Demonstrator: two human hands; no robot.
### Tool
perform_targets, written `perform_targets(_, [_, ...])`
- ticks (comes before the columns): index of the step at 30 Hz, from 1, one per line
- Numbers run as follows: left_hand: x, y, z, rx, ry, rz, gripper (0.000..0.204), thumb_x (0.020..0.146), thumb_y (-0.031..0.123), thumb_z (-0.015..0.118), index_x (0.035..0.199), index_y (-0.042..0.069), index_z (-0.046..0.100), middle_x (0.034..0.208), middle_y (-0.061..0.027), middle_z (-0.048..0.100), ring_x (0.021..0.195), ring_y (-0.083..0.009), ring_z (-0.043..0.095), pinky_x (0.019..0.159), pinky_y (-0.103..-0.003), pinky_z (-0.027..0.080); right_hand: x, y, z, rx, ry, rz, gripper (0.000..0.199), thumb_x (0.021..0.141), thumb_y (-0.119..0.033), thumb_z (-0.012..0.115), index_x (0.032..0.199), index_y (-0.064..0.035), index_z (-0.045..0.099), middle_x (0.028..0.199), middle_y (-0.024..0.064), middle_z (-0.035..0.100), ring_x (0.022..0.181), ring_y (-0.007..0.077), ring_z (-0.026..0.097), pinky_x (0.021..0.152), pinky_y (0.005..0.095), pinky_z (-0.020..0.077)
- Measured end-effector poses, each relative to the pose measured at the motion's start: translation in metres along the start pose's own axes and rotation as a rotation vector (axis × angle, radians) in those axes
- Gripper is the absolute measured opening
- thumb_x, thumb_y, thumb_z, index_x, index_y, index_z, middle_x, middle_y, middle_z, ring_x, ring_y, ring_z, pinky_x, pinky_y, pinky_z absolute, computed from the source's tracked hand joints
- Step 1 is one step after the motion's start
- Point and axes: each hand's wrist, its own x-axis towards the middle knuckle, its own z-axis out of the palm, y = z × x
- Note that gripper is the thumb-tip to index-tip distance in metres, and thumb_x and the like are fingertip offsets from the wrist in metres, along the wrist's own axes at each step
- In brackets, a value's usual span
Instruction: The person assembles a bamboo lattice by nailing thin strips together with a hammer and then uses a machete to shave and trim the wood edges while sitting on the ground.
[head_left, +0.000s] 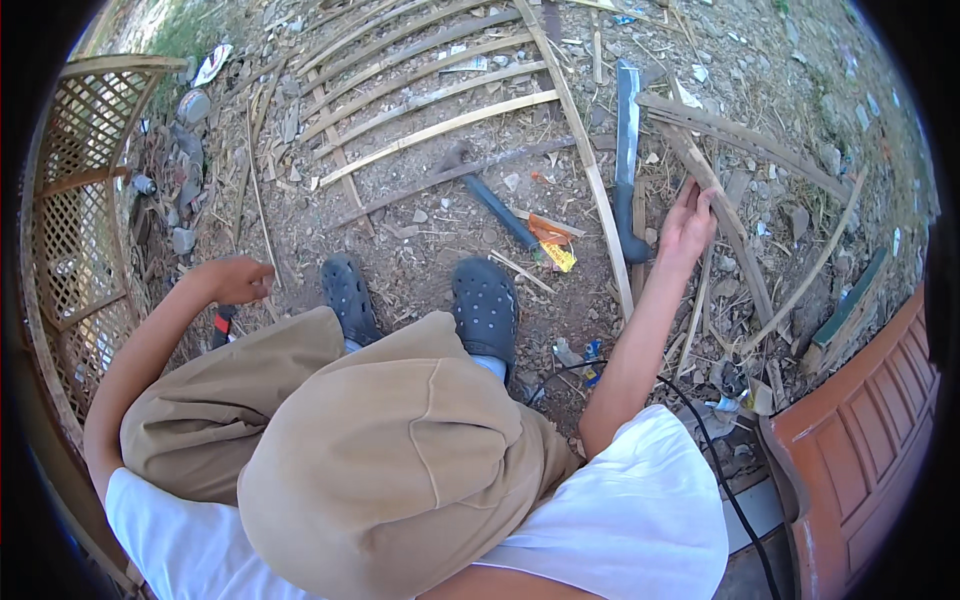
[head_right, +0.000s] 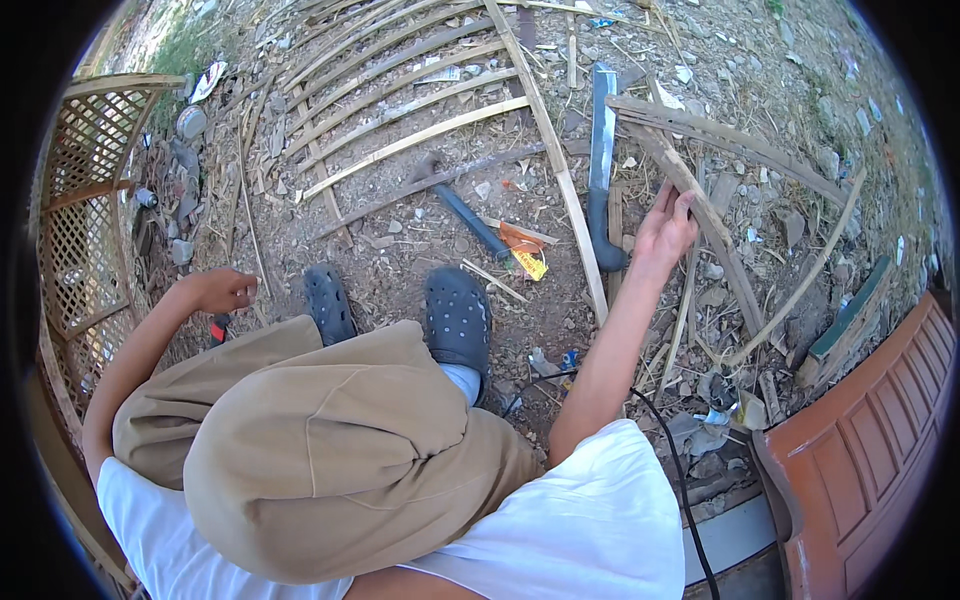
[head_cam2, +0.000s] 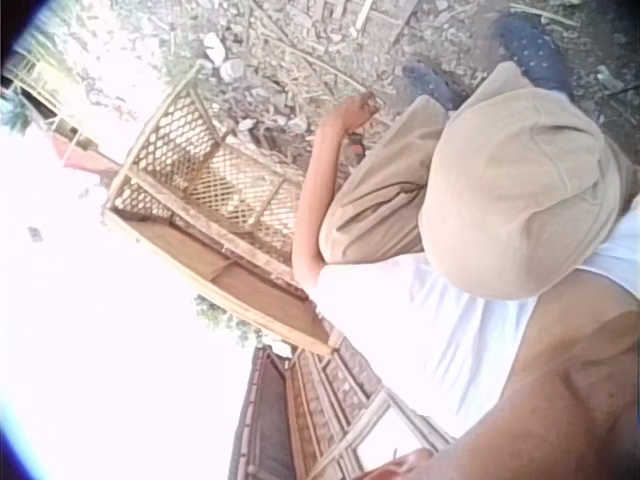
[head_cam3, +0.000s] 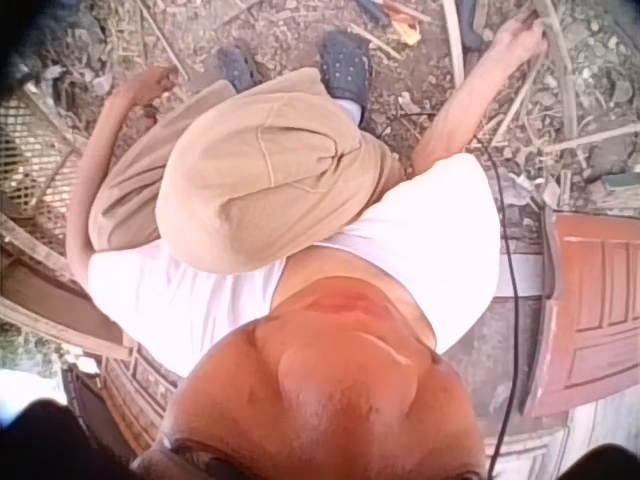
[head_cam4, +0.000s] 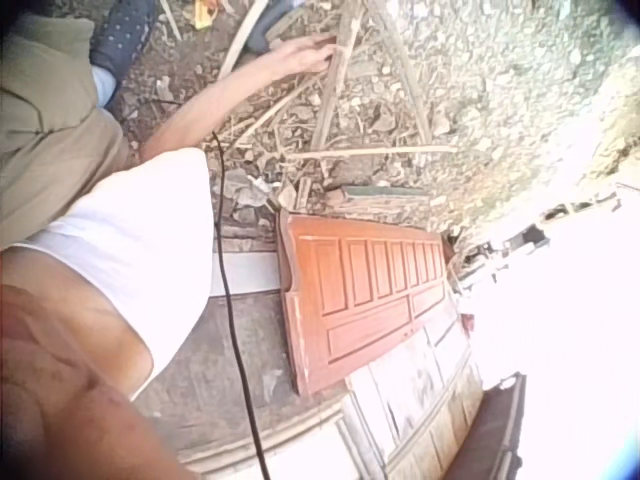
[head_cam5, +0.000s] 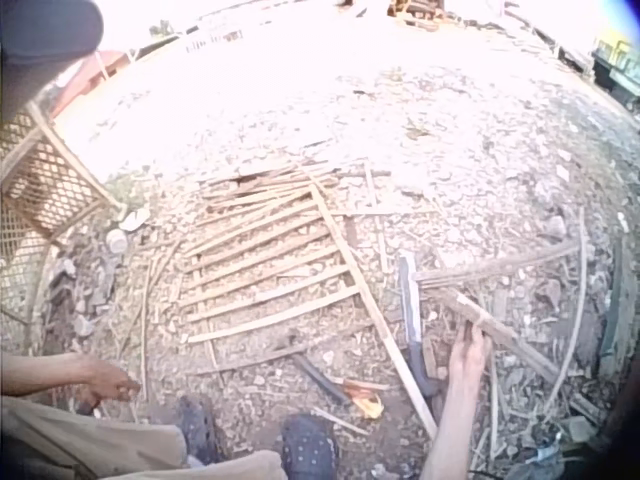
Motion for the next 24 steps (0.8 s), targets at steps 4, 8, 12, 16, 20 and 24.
perform_targets(4, [0.03, -0.008, -0.011, -0.101, 0.365, 0.153, 0.027, 0.098, 0.021, 0.062, 0.114, 0.0, 0.063, 0.098, -0.0247, 0.071, 0.102, -0.0464, 0.069, 0.089, -0.055, 0.054, -0.012, -0.012, 0.011, -0.313, -0.082, 0.382, 0.026, 0.105, -0.011, 0.069, 0.124, 0.0063, 0.065, 0.122, 0.0174, 0.071, 0.113, 0.0256, 0.071, 0.101, 0.0374, 0.0602])
perform_targets(8, [0.046, -0.015, -0.035, -0.015, 0.389, 0.239, 0.017, 0.089, 0.004, 0.064, 0.105, -0.003, 0.064, 0.093, -0.0229, 0.069, 0.098, -0.0451, 0.069, 0.087, -0.052, 0.055, -0.081, 0.01, 0.046, -0.835, -0.142, 0.343, 0.018, 0.108, -0.01, 0.066, 0.118, 0.004, 0.069, 0.102, 0.0105, 0.073, 0.088, 0.0155, 0.07, 0.078, 0.0296, 0.0591])
perform_targets(12, [0.064, -0.022, -0.041, -0.02, 0.364, 0.388, 0.014, 0.079, -0.009, 0.064, 0.092, -0.004, 0.065, 0.09, -0.0211, 0.071, 0.095, -0.0425, 0.071, 0.083, -0.05, 0.055, -0.144, 0.032, 0.052, -1.147, -0.275, 0.372, 0.015, 0.108, -0.011, 0.065, 0.105, 0.0022, 0.07, 0.082, 0.0037, 0.069, 0.068, 0.0087, 0.062, 0.064, 0.0272, 0.0526])
perform_targets(16, [0.076, -0.006, -0.045, -0.098, 0.302, 0.399, 0.013, 0.094, 0.008, 0.071, 0.087, -0.001, 0.066, 0.082, -0.0208, 0.07, 0.091, -0.0437, 0.07, 0.078, -0.054, 0.053, -0.211, 0.051, 0.086, -1.31, -0.401, 0.306, 0.009, 0.105, -0.006, 0.064, 0.111, 0.0, 0.067, 0.078, 0.0052, 0.067, 0.065, 0.0121, 0.063, 0.064, 0.0299, 0.0522])
perform_targets(20, [0.109, -0.002, -0.038, -0.088, 0.261, 0.49, 0.025, 0.103, 0.023, 0.066, 0.092, 0.0, 0.065, 0.084, -0.0215, 0.069, 0.091, -0.0454, 0.069, 0.08, -0.056, 0.052, -0.218, 0.051, 0.066, -1.605, -0.617, 0.0, 0.022, 0.101, -0.001, 0.064, 0.123, -0.0007, 0.063, 0.09, 0.0064, 0.071, 0.075, 0.0141, 0.07, 0.067, 0.0306, 0.0573])
perform_targets(24, [0.146, 0.013, -0.046, -0.111, 0.201, 0.752, 0.02, 0.102, 0.02, 0.063, 0.097, 0.001, 0.064, 0.088, -0.0214, 0.069, 0.091, -0.0458, 0.068, 0.081, -0.057, 0.052, -0.217, 0.031, 0.022, -1.597, -0.384, 0.042, 0.023, 0.099, -0.002, 0.065, 0.122, -0.0036, 0.065, 0.089, 0.0085, 0.073, 0.076, 0.0162, 0.07, 0.069, 0.0314, 0.057])
